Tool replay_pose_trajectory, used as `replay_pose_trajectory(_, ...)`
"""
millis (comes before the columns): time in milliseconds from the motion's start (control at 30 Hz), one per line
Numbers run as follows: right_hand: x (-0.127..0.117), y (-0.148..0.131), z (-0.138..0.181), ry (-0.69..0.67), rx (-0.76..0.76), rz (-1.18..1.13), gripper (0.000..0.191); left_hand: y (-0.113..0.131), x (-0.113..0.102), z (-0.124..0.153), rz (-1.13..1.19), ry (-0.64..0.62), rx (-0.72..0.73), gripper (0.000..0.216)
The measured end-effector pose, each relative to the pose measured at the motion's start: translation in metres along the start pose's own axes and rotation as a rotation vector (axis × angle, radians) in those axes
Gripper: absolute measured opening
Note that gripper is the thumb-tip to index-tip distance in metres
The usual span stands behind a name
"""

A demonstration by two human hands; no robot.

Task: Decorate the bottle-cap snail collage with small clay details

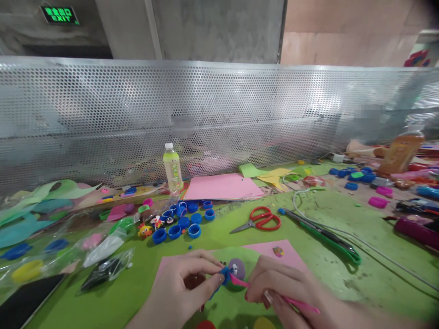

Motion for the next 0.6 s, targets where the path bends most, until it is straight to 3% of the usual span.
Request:
replay_pose_trajectory(267, 0.003, 0.008, 0.000, -0.011, 0.106, -0.071, 0.024, -0.001, 0.000, 0.000, -0.036, -0.015, -0.019, 0.022)
replay_pose_trajectory(500, 0.023, 0.034, 0.008, -0.068, 0.405, -0.480, 0.045, -0.006, 0.002, 0.000, 0.088, -0.043, -0.075, 0.026)
replay_pose_trajectory(600, 0.027, 0.037, 0.009, -0.077, 0.464, -0.584, 0.047, -0.005, 0.001, 0.001, 0.058, -0.029, -0.065, 0.026)
Point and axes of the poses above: each hand's wrist, its own z-axis away from the middle knuckle, its own x-axis out of the palm, y = z × x, the point moved 8 cm from there along -z, towards the middle knuckle, and after that the axes turned 9 degrees about y, right-handed, at the moved point
